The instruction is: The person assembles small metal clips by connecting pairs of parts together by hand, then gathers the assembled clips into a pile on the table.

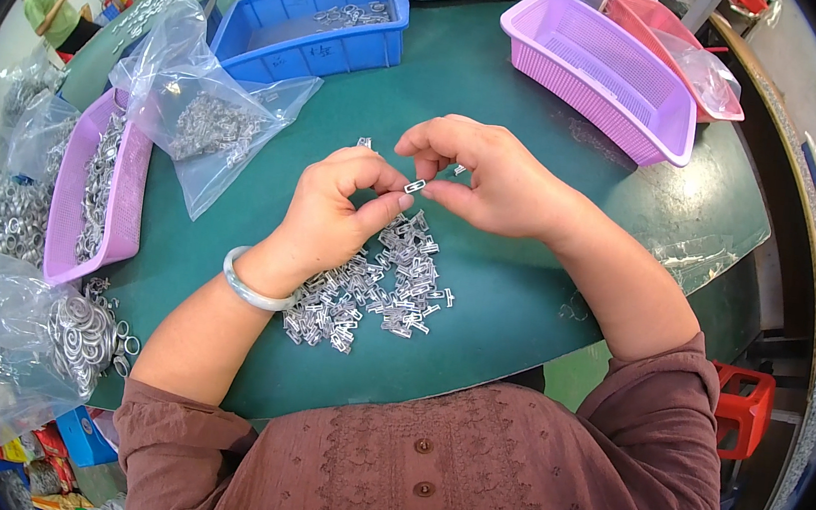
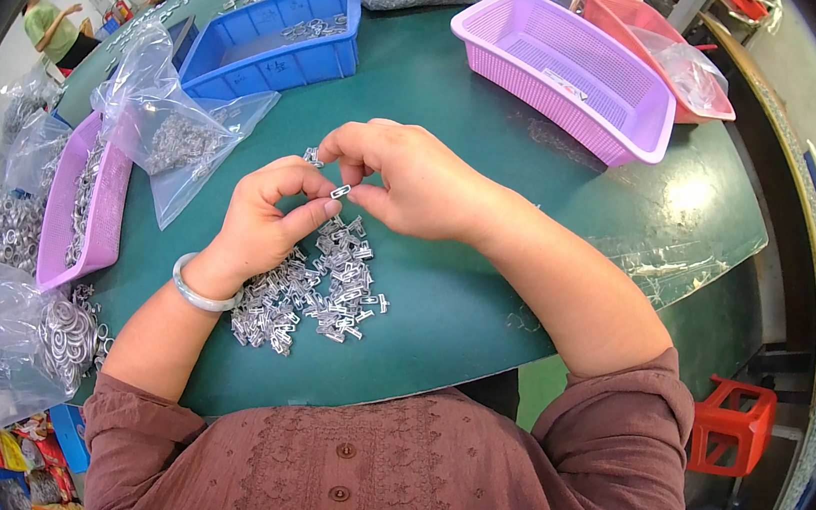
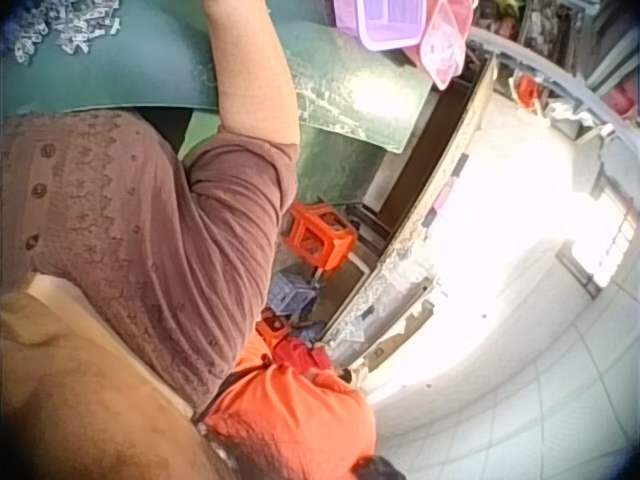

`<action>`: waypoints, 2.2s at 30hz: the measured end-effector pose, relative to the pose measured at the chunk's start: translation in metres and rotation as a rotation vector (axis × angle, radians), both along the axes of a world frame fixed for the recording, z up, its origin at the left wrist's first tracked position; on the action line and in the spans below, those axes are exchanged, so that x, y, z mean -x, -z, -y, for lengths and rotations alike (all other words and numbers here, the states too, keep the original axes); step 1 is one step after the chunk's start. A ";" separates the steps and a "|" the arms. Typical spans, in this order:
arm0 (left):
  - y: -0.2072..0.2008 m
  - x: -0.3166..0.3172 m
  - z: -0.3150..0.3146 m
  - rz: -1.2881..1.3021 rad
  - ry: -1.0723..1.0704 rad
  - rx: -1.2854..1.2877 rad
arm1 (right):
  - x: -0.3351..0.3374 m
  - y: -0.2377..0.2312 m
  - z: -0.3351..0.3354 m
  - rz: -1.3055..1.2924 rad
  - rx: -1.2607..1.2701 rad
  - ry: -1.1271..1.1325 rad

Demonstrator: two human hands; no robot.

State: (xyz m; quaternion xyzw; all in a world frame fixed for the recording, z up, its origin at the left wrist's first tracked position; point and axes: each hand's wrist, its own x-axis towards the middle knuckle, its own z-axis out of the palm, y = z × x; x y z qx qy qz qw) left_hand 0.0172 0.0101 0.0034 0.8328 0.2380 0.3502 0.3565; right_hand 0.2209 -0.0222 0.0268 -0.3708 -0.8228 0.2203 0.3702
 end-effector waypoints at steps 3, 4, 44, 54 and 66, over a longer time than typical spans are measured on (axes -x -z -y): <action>0.000 0.000 0.000 0.001 -0.005 -0.012 | 0.000 -0.001 0.000 -0.001 -0.010 -0.003; 0.000 0.000 0.000 0.003 -0.008 -0.021 | 0.000 -0.002 0.001 0.013 -0.001 -0.004; -0.002 -0.001 0.000 0.016 -0.008 -0.079 | -0.006 -0.003 -0.003 0.091 0.011 0.001; -0.005 0.000 0.002 0.015 -0.010 -0.058 | -0.005 -0.003 -0.004 0.037 -0.044 -0.026; -0.008 0.003 -0.005 -0.009 -0.008 -0.033 | -0.008 -0.004 -0.003 0.058 0.013 -0.056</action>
